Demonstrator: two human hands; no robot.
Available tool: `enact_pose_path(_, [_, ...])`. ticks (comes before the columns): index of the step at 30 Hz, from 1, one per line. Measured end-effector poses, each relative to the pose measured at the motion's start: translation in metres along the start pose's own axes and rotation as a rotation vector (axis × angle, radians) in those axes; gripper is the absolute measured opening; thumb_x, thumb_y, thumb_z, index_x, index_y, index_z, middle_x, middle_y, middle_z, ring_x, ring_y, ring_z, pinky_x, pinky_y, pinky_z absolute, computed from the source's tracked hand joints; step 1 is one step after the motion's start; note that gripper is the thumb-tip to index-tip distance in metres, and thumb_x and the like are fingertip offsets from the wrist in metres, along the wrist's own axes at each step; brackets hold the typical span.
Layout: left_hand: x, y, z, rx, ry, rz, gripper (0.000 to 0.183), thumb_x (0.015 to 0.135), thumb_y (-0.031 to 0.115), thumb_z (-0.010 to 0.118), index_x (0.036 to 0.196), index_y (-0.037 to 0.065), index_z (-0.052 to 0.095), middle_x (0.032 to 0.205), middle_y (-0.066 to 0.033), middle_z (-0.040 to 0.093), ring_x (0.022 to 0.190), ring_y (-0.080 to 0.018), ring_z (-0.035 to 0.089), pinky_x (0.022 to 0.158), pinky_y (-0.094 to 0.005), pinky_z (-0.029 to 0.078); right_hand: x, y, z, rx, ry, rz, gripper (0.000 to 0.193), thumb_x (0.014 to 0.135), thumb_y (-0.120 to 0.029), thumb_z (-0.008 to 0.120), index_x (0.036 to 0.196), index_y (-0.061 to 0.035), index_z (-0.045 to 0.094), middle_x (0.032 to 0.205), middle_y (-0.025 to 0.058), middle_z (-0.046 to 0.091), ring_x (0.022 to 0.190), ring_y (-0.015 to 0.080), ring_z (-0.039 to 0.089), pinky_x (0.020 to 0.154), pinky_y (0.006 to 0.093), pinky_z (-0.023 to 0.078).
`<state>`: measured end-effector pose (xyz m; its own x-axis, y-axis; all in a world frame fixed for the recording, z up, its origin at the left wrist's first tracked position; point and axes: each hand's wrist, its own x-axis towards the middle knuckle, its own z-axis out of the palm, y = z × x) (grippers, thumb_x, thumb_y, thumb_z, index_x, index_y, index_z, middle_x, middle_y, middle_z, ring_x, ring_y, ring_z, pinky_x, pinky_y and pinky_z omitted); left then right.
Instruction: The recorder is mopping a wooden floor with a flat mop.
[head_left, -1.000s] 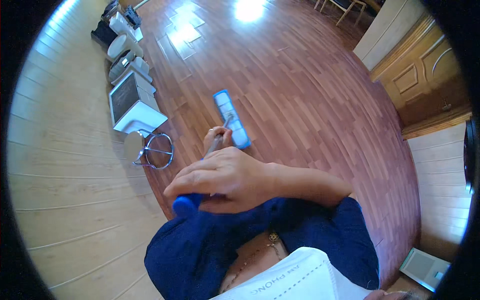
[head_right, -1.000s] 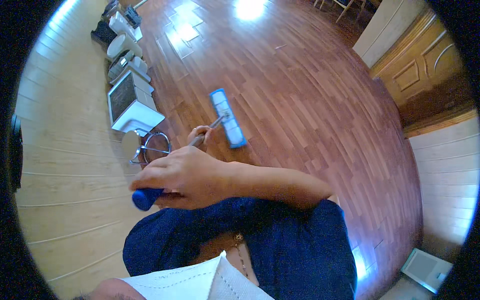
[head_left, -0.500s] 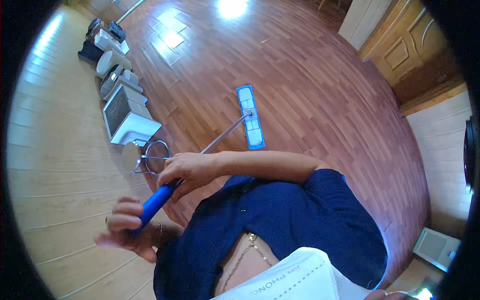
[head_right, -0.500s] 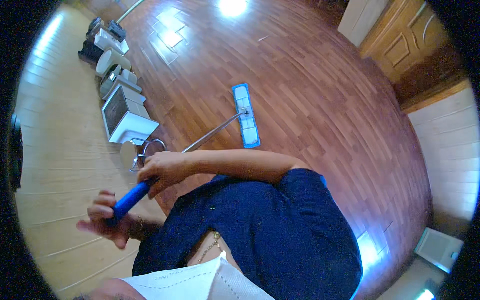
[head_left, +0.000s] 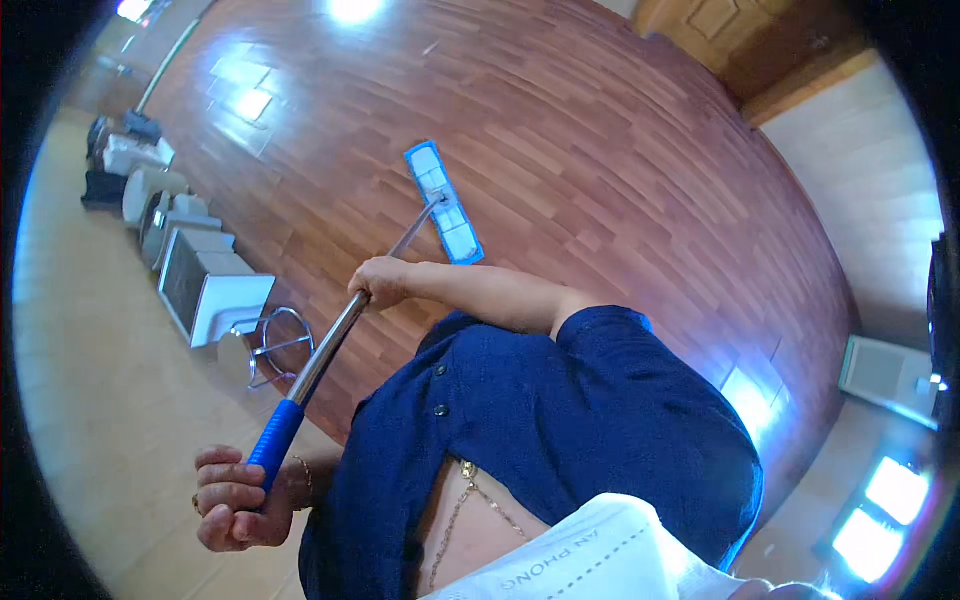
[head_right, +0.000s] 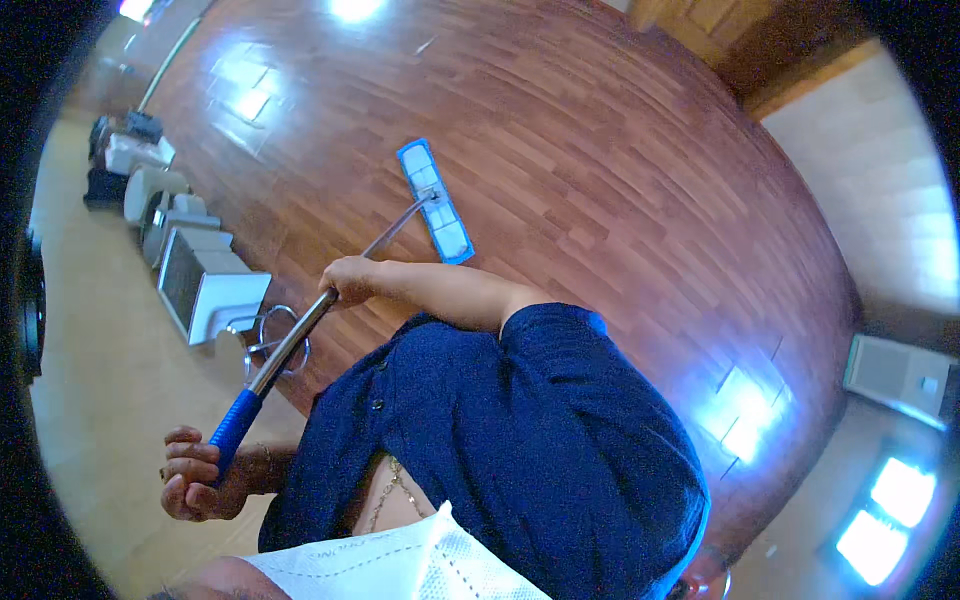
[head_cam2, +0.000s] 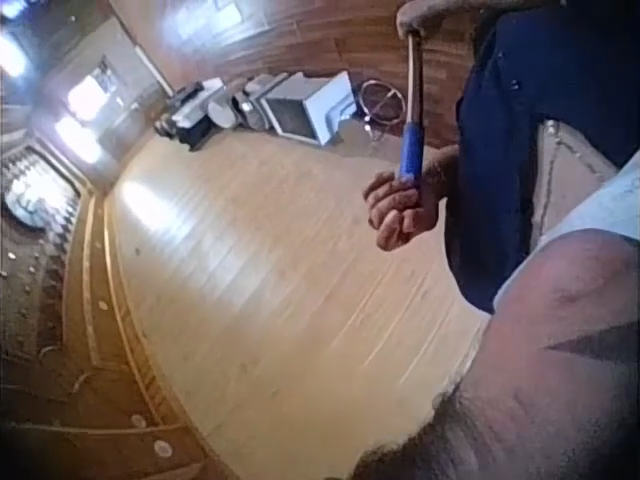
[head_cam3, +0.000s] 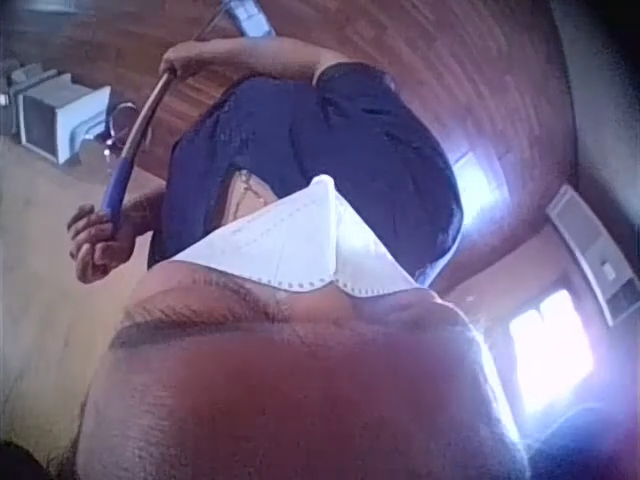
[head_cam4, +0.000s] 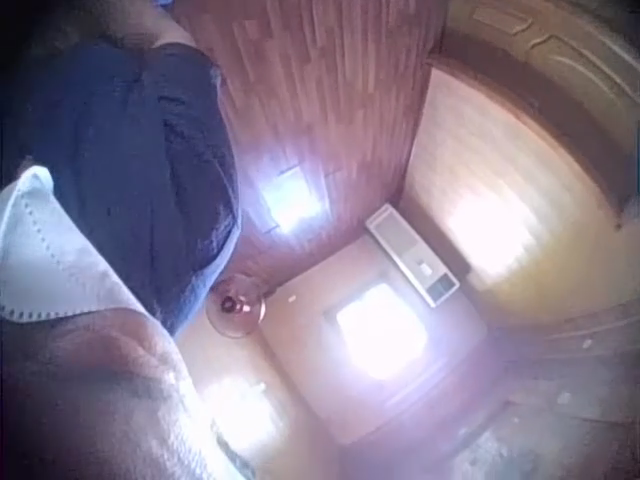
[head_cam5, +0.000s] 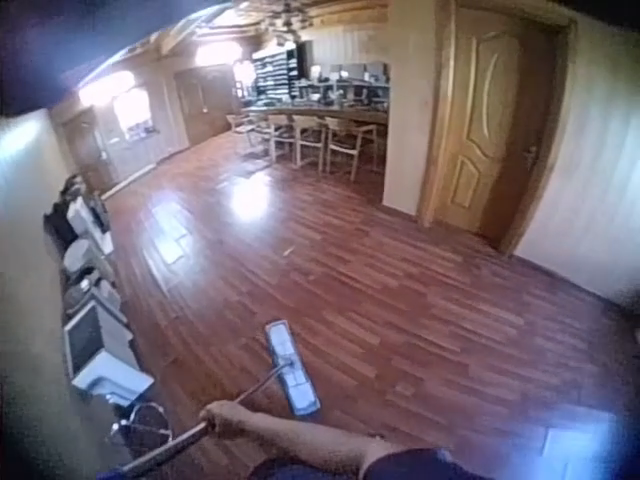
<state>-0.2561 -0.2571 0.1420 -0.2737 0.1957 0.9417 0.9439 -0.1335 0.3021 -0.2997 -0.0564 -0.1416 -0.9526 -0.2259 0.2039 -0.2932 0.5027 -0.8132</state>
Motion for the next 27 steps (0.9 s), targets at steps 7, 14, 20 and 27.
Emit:
enact_pose_path(7, [0.023, -0.056, 0.047, -0.42, 0.032, -0.004, 0.032, 0.097, 0.041, 0.045, 0.094, 0.009, 0.049, 0.052, 0.0035, 0.036, 0.044, -0.0099, 0.038, 0.053, -0.0343, 0.035, -0.047, 0.011, -0.05, -0.147, 0.269, 0.196, 0.007, 0.065, -0.017, 0.064, 0.064, -0.0116, 0.059, 0.068, 0.0128, 0.061, 0.071, 0.0367, 0.061, 0.061, 0.0479, 0.047])
enact_pose_path(14, [0.036, -0.124, 0.14, -0.919, -0.483, 0.115, 0.023, 0.093, 0.028, 0.049, 0.093, 0.005, 0.05, 0.059, -0.0015, 0.053, 0.051, -0.0158, 0.055, 0.054, -0.0363, 0.045, -0.157, 0.026, -0.096, -0.236, 0.544, 0.595, 0.01, 0.07, -0.018, 0.064, 0.066, -0.0105, 0.059, 0.072, 0.014, 0.063, 0.072, 0.0368, 0.061, 0.064, 0.0476, 0.049])
enact_pose_path(20, [-0.002, -0.093, 0.272, -1.846, -0.784, -0.42, 0.013, 0.073, 0.018, 0.06, 0.073, 0.005, 0.054, 0.053, -0.0021, 0.054, 0.046, -0.0186, 0.057, 0.055, -0.0382, 0.047, -0.292, 0.025, -0.083, -0.362, 0.88, 0.819, 0.019, 0.071, -0.017, 0.072, 0.065, -0.0091, 0.056, 0.066, 0.0146, 0.058, 0.064, 0.0365, 0.057, 0.058, 0.0437, 0.045])
enact_pose_path(27, [-0.032, -0.006, 0.343, -2.151, -1.494, -0.361, 0.02, 0.078, 0.018, 0.069, 0.088, 0.001, 0.068, 0.069, -0.0058, 0.062, 0.064, -0.0163, 0.058, 0.06, -0.0295, 0.045, -0.401, -0.043, 0.019, -0.408, 1.375, 1.114, 0.035, 0.073, -0.026, 0.077, 0.06, -0.0052, 0.052, 0.059, 0.0156, 0.05, 0.056, 0.0362, 0.052, 0.05, 0.04, 0.04])
